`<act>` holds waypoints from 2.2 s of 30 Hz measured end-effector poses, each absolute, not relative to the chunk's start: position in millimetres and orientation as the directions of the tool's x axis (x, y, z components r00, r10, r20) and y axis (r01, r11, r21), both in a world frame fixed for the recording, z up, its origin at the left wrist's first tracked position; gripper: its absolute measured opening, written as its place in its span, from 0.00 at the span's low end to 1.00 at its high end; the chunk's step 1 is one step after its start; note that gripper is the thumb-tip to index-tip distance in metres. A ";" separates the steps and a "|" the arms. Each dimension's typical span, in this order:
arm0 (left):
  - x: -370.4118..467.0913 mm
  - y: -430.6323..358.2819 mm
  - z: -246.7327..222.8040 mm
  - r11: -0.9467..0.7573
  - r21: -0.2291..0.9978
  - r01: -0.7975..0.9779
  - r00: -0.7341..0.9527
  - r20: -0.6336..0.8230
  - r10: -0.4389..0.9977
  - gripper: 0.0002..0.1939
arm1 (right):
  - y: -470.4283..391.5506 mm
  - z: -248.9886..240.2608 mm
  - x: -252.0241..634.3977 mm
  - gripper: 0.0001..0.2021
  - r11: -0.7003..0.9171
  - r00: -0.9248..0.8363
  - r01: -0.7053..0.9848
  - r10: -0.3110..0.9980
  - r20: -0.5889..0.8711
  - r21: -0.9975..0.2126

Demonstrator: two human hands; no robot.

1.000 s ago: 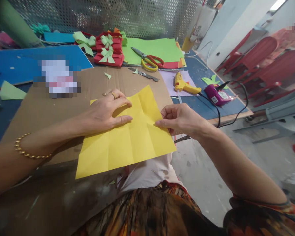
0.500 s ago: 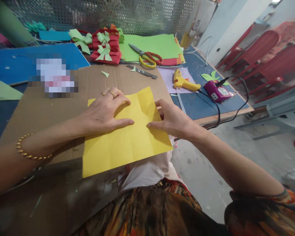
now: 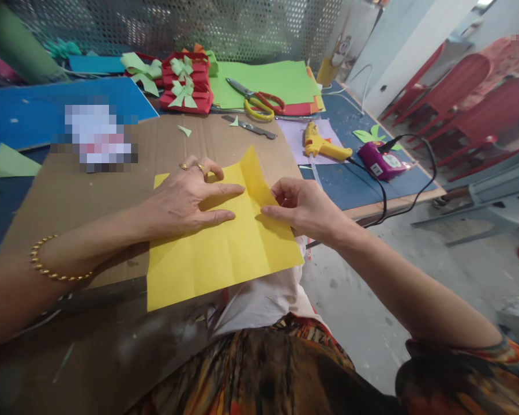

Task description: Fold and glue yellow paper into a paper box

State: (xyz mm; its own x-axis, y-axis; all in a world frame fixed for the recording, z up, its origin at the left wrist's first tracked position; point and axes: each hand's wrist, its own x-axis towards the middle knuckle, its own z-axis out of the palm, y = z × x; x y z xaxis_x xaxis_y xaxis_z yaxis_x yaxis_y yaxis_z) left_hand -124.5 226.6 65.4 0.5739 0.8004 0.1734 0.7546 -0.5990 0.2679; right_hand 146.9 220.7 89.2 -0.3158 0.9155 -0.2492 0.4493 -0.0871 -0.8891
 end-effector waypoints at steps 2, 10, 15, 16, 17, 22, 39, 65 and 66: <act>-124.2 226.3 65.6 -0.599 0.256 0.758 0.577 0.166 0.800 0.27 | 219.3 89.8 146.1 0.25 -0.114 -0.330 0.415 0.906 -0.266 -0.902; -124.1 225.8 66.1 -0.611 0.244 0.753 0.585 0.177 0.792 0.27 | 214.8 102.4 132.7 0.30 0.061 -0.434 0.496 0.882 -0.186 -0.866; -127.1 227.5 63.7 -0.628 0.272 0.729 0.586 0.227 0.778 0.23 | 213.9 107.2 128.5 0.36 0.355 -0.568 0.552 0.822 -0.029 -0.754; -127.9 227.8 64.2 -0.629 0.279 0.726 0.587 0.226 0.778 0.22 | 213.9 106.9 128.6 0.36 0.389 -0.586 0.552 0.810 -0.011 -0.738; -128.7 228.2 65.0 -0.629 0.285 0.724 0.588 0.222 0.778 0.21 | 214.1 106.2 128.7 0.37 0.409 -0.597 0.553 0.802 -0.003 -0.726; -134.3 232.0 72.5 -0.607 0.362 0.708 0.590 0.170 0.789 0.19 | 217.4 100.0 128.8 0.37 0.488 -0.636 0.571 0.771 0.020 -0.660; -113.9 237.5 85.7 -0.159 0.733 0.661 0.146 0.083 0.986 0.17 | 229.2 86.4 128.9 0.20 0.566 -0.663 0.538 0.742 0.101 -0.625; -112.1 242.3 86.8 -0.076 0.782 0.619 0.048 0.059 0.997 0.04 | 232.1 84.4 116.4 0.18 0.679 -0.705 0.619 0.702 0.102 -0.396; -115.6 244.0 84.8 -0.079 0.812 0.578 0.071 0.047 0.996 0.13 | 232.6 84.1 117.2 0.18 0.679 -0.708 0.616 0.699 0.098 -0.399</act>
